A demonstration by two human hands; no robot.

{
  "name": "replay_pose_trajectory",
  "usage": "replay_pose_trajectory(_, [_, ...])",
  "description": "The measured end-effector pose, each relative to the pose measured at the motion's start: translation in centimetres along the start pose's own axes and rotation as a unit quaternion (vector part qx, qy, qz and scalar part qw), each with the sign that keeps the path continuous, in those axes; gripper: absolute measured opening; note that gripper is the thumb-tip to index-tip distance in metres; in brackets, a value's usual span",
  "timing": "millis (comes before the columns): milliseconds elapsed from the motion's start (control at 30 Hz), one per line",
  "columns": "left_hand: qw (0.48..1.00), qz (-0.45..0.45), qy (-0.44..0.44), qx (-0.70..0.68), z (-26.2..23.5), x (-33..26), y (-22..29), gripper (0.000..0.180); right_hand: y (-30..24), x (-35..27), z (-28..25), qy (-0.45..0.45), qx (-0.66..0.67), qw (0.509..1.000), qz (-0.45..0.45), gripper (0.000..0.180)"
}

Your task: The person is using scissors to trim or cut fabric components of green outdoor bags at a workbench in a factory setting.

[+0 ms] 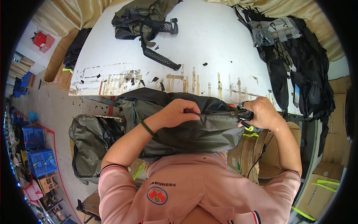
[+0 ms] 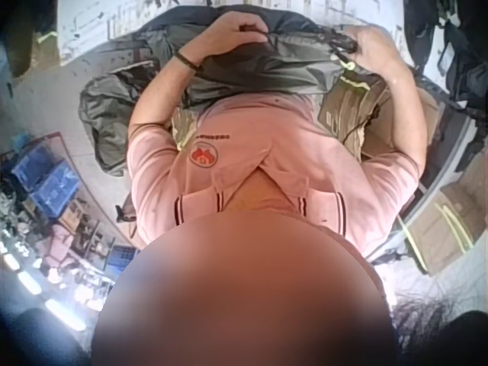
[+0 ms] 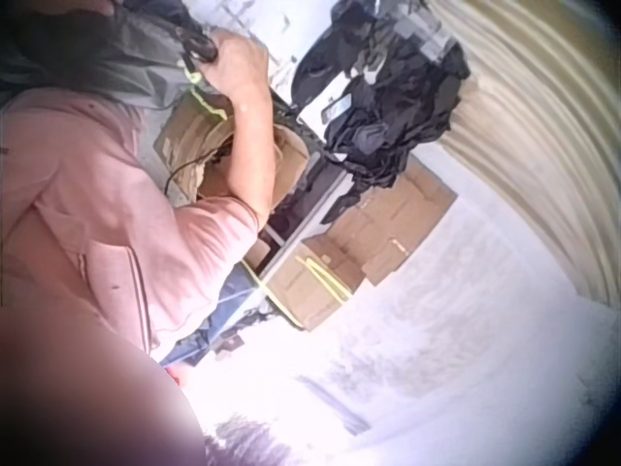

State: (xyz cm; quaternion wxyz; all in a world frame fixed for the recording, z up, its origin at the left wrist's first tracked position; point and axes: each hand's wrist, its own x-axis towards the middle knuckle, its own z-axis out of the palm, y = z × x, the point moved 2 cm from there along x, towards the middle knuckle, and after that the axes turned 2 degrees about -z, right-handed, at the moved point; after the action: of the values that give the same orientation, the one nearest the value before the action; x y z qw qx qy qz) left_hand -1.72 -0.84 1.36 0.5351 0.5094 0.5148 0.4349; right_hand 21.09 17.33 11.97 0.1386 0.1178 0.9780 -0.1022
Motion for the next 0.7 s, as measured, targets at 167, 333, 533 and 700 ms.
replay_pose_trajectory(167, [1.000, -0.009, -0.004, 0.014, -0.3, 0.2, 0.2, 0.014, -0.4, -0.4, -0.5, 0.032, -0.007, 0.999, 0.026, 0.046])
replay_pose_trajectory(333, [0.999, -0.014, 0.009, 0.029, -0.7, 0.7, 0.1, 0.016, -1.6, 0.0, -1.4, 0.050, -0.020, 0.998, 0.017, 0.046])
replay_pose_trajectory(533, [1.000, -0.003, 0.014, -0.026, -0.4, 0.6, -0.1, 0.028, -2.4, 1.5, -1.4, 0.018, -0.031, 0.999, 0.014, 0.044])
replay_pose_trajectory(700, [1.000, 0.018, 0.018, 0.010, -0.2, 0.3, 0.4, 0.028, -2.4, 2.0, -1.1, 0.000, -0.014, 1.000, 0.000, 0.044])
